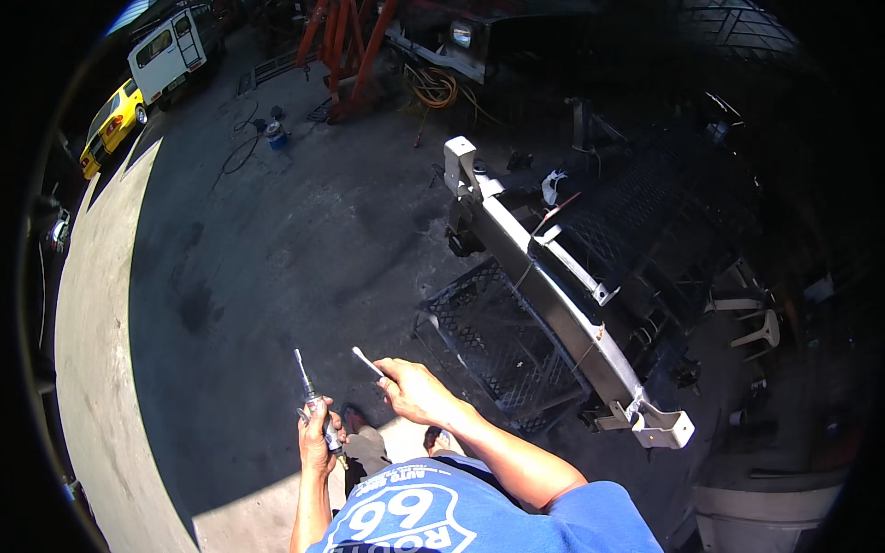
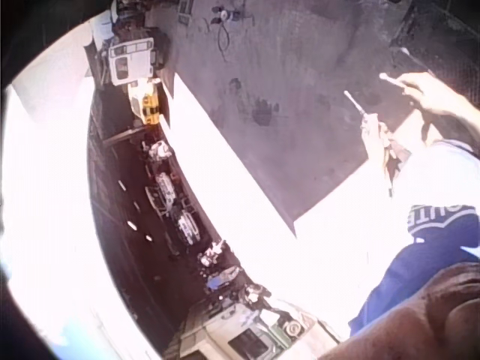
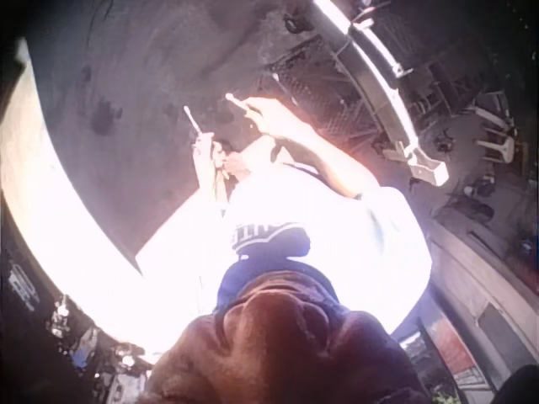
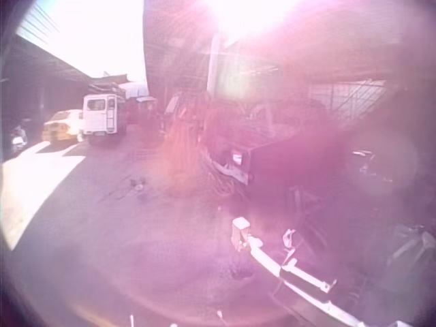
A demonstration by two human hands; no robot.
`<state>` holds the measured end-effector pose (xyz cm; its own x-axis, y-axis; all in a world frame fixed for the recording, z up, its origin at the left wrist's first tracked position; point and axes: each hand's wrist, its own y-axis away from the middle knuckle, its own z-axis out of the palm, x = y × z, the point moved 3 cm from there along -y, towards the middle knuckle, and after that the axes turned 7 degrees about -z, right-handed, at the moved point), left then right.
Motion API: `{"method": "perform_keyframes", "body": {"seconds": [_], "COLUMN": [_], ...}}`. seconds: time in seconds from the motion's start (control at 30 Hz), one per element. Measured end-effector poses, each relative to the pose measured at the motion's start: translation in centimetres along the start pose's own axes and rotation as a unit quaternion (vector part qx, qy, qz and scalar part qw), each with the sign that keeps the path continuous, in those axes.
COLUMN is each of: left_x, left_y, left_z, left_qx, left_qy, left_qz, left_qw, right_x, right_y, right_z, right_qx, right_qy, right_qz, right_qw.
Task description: The person selects a wrench from a tool tray and uses it to loosen a bolt on a metal frame. They then walk to a vehicle and use pliers to adjust a small mechanical component before returning to the frame.
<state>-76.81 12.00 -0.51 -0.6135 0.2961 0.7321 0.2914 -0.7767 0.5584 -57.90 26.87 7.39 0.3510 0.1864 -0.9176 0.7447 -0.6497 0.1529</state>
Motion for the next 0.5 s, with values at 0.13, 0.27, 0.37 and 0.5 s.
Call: {"method": "perform_keyframes", "body": {"seconds": [0.13,0.27,0.37,0.5], "left_x": [8.0,17.4,24.2,30.4], "left_y": [-9.2,-18.4,-25.5,-36.0], "left_z": [-2.5,-2.9,-1.1,3.5], "left_qx": [0.01,-0.042,-0.158,-0.221], "left_qy": [-0.146,-0.214,-0.163,-0.124], "left_qz": [0.034,0.04,-0.017,-0.138], "left_qw": [0.989,0.975,0.974,0.957], "right_x": [0.2,-0.8,-2.2,-1.6], "right_y": [-10.5,-21.4,-28.0,-35.0], "right_z": [0.1,0.1,-1.9,-6.7], "right_qx": [-0.031,-0.067,-0.034,0.079], "right_qy": [-0.042,0.1,0.068,0.021], "right_qz": [0.048,0.077,0.076,0.119], "right_qw": [0.997,0.99,0.994,0.989]}}
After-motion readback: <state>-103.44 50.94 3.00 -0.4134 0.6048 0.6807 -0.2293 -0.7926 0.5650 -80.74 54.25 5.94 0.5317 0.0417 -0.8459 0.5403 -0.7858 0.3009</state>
